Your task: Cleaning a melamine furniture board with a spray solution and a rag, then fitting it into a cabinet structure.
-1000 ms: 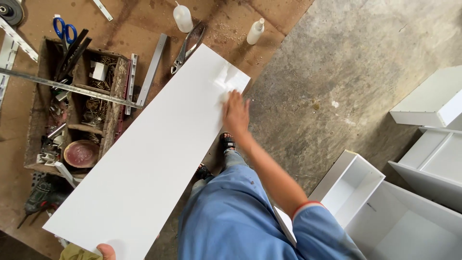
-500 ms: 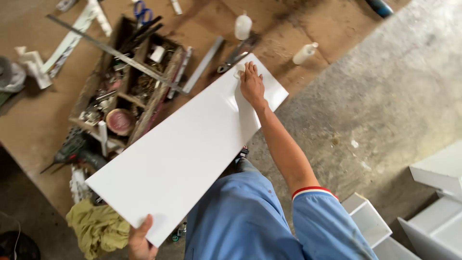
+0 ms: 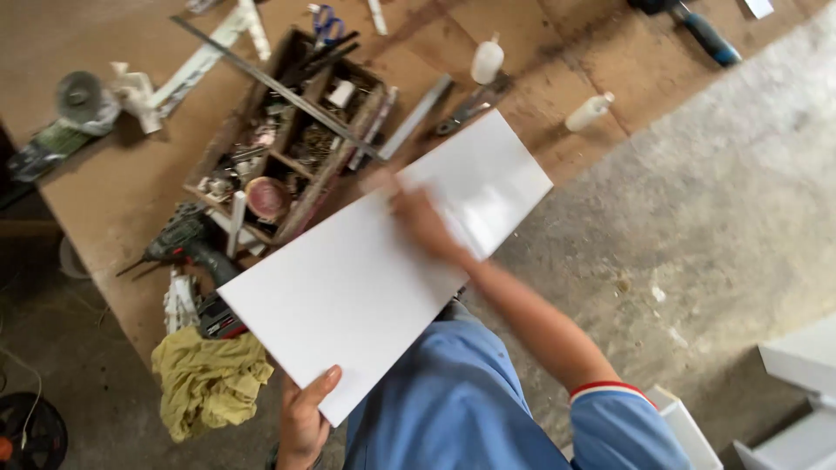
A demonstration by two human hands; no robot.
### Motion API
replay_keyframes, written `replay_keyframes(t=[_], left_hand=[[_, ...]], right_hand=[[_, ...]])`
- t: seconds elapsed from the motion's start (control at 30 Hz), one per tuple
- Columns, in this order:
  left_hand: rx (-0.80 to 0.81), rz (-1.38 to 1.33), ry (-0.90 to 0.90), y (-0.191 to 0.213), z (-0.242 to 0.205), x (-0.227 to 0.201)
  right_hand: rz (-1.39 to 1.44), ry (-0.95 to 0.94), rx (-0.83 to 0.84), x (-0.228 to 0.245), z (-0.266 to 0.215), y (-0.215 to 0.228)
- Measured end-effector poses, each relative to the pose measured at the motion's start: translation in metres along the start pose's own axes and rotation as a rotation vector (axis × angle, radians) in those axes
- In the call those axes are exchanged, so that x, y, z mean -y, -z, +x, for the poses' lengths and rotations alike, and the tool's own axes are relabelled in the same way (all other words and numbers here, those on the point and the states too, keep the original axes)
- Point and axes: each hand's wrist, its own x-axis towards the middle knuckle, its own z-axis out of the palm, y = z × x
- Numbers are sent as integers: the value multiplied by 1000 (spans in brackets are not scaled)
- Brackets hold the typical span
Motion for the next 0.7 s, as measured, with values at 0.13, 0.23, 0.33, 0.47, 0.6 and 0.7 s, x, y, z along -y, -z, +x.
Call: replay_keyframes(t=[0.13, 0.23, 0.33, 0.47, 0.6, 0.7], left_hand=[[67, -87, -64, 1, -1, 7], [194, -37, -117, -12, 3, -7], [163, -66, -99, -21, 3, -17], [191, -68, -174, -13, 4, -7], [196, 12, -165, -18, 3, -23], [228, 33, -108, -4, 9, -15]], right_hand=[[-609, -197, -233, -164, -47, -76], [155, -449, -118, -79, -13, -74], [410, -356, 214, 119, 47, -13], [382, 121, 342, 192, 71, 39], [443, -113, 95, 75, 55, 7], [775, -636, 174, 69, 41, -8]])
